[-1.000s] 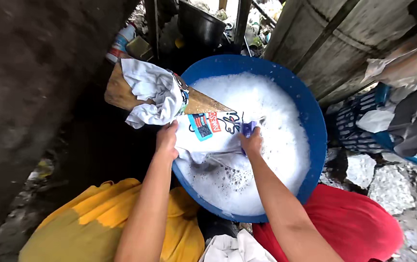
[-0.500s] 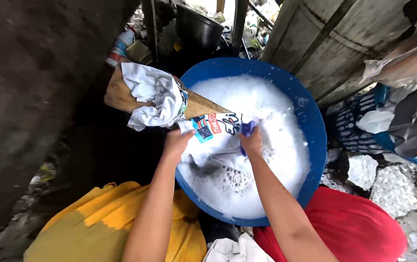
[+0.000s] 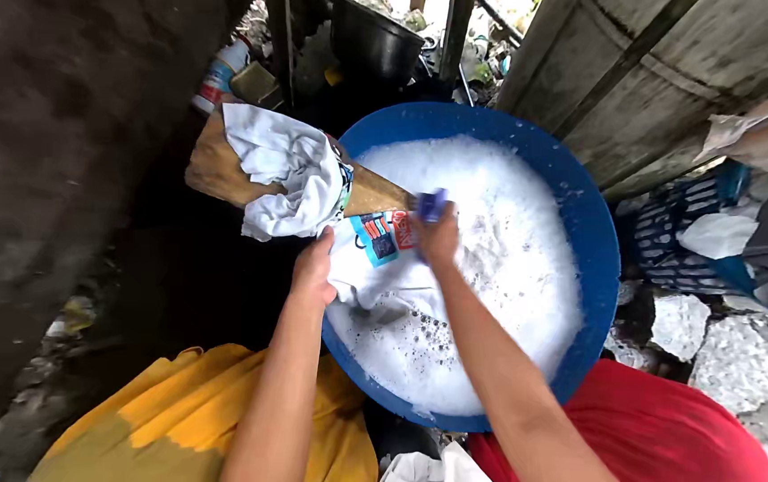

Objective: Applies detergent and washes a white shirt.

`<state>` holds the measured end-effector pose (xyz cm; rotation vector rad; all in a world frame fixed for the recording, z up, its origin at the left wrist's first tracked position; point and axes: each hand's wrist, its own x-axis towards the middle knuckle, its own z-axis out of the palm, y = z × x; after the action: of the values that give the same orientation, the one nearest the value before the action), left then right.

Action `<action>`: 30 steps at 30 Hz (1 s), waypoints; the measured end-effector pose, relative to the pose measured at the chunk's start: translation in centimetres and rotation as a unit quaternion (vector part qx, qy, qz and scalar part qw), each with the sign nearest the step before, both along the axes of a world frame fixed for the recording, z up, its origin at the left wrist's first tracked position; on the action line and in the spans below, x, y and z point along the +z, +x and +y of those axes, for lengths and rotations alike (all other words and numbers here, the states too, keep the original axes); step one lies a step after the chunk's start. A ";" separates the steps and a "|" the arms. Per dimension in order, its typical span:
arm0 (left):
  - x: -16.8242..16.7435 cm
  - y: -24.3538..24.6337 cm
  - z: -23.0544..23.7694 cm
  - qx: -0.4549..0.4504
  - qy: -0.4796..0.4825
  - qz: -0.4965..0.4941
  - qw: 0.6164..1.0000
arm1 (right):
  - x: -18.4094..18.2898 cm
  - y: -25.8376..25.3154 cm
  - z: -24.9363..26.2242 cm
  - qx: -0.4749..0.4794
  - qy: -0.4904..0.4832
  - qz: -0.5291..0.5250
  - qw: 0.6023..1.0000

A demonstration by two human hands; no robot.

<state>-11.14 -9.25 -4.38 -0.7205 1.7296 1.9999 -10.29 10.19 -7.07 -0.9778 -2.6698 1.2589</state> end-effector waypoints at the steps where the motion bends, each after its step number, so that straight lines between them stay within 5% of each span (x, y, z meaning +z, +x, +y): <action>1: -0.1 0.1 -0.1 0.001 -0.003 0.004 1.000 | 1.2 -0.3 -4.0 0.061 -0.016 0.020 0.998; 3: -0.4 0.1 -0.2 0.006 -0.003 0.011 1.000 | 2.8 -0.3 -8.5 0.162 -0.026 0.036 0.986; 5: -0.1 0.1 -0.3 0.004 0.003 0.005 1.000 | 2.2 -0.1 -5.6 0.162 -0.016 0.025 0.986; 9: 0.2 -0.2 -0.4 -0.010 0.011 -0.006 1.000 | -1.9 1.2 6.1 -0.059 0.007 -0.045 0.997; 11: 0.1 -0.1 -0.4 -0.010 0.011 -0.008 1.000 | -1.6 1.1 5.5 -0.087 0.000 -0.052 0.995; 16: -0.5 -0.2 -0.5 -0.007 -0.003 0.006 1.000 | 1.9 2.4 -8.4 0.161 -0.025 0.036 0.986; 18: -0.4 -0.2 -0.5 -0.010 -0.008 0.005 1.000 | 1.0 3.5 -5.5 0.165 0.000 0.014 0.986; 24: -0.1 1.9 0.9 -0.020 -0.059 0.037 0.997 | -1.6 6.7 8.7 -0.027 0.047 -0.131 0.990; 30: 6.7 5.2 4.5 -0.237 0.005 0.025 0.971 | 4.0 8.2 6.7 0.178 0.061 0.002 0.982</action>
<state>-5.97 -4.75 2.29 -0.2192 1.7197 1.7024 -2.12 16.85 -3.04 -0.4956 -2.9683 1.1212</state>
